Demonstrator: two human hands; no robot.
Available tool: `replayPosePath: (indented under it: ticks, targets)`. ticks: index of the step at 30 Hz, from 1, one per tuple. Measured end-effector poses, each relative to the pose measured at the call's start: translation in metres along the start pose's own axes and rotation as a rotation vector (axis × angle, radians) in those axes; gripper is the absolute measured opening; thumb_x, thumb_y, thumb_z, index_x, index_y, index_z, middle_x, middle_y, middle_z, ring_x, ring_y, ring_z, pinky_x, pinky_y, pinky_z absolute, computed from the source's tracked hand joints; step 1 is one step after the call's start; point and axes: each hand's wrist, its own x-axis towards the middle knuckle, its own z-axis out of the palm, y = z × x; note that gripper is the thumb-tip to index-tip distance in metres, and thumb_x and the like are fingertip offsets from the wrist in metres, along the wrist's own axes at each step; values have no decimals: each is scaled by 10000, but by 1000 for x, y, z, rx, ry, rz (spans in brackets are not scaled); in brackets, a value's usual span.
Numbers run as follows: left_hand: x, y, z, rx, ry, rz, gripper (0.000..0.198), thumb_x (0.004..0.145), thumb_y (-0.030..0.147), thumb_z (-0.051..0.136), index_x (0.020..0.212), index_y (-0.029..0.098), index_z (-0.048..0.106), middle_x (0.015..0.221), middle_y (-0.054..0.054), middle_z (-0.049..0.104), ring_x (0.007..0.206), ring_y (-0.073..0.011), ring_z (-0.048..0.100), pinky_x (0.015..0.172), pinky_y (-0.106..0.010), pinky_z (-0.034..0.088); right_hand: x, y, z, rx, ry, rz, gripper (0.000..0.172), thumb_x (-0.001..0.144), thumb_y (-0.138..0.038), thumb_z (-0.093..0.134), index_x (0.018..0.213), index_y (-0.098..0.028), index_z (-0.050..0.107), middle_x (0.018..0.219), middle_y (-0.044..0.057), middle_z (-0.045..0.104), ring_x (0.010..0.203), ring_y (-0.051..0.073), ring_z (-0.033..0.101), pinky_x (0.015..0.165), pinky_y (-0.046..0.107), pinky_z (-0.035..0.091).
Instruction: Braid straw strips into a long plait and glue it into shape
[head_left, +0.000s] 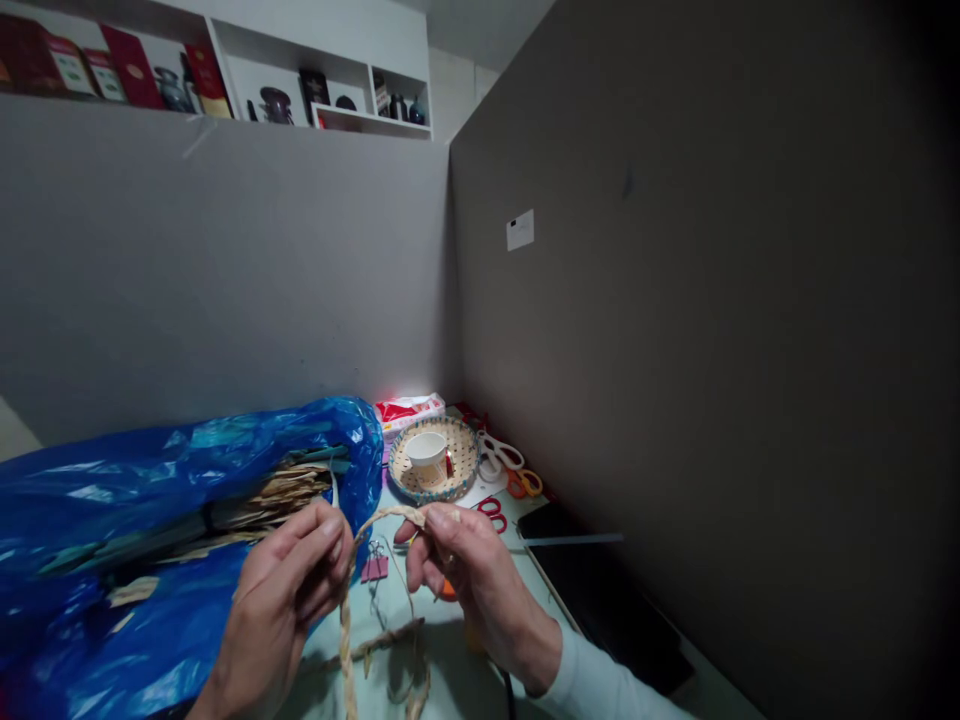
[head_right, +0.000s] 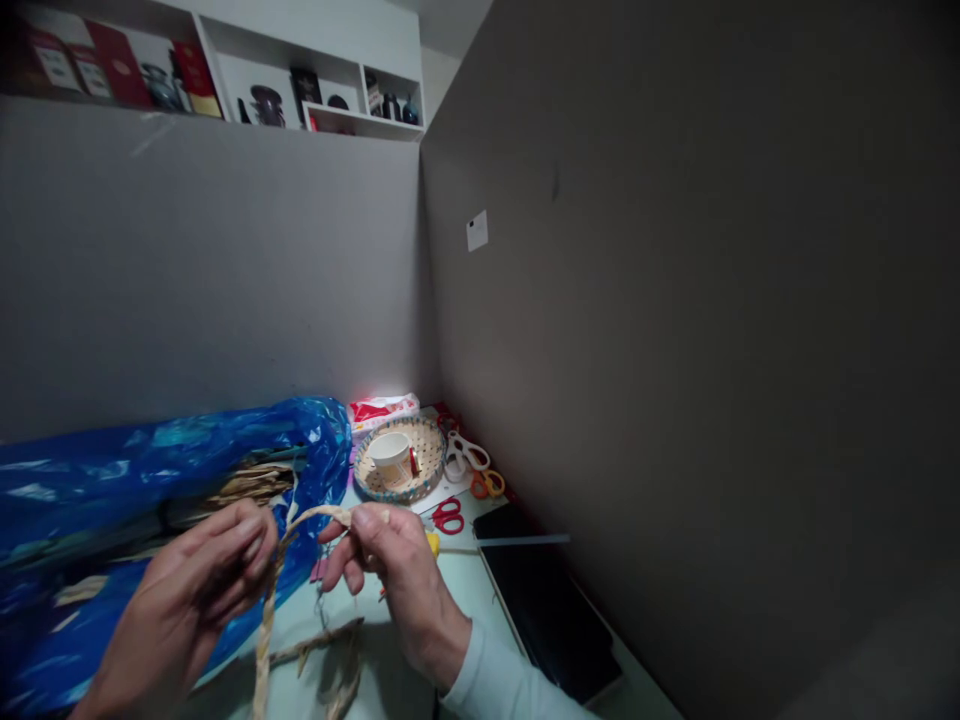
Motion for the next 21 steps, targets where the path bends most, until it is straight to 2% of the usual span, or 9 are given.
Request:
replayPosePath:
  ticks: [4,9,13,17,21]
  targets:
    - [5,-14,-3,112,48,32,423,822,460,626,558,197,425,492,76,358,457,-81,254,417,-185,212,1,2,-1,27,-28,10,492,905,-538,494,865,-84,679,607,50,609,505,86,401,481,217,234]
    - [3,-25,-12,232,86,52,465,821,529,613,535,198,457,464,64,417,454,-93,311,439,-210,241,1,2,-2,55,-76,67,474,892,-534,517,851,-95,692,583,23,570,488,85,373,499,233,231]
    - [-15,-18,-22,286,65,105,396,868,516,568,634,206,491,605,62,416,542,-111,298,484,-210,265,-1,1,-1,63,-111,52,449,891,-525,532,811,-109,682,552,-19,471,510,88,322,531,242,226]
    - [-35,-16,-31,331,50,149,357,903,485,526,671,219,478,644,57,362,583,-132,265,514,-231,267,-2,6,2,93,-147,41,428,909,-498,507,820,-111,666,623,6,498,560,99,349,572,248,247]
    - [-49,-21,-36,334,41,148,357,920,460,508,661,214,501,637,53,374,565,-125,286,513,-243,270,-7,13,6,102,-200,71,411,927,-464,473,834,-114,667,681,23,511,596,107,367,594,253,258]
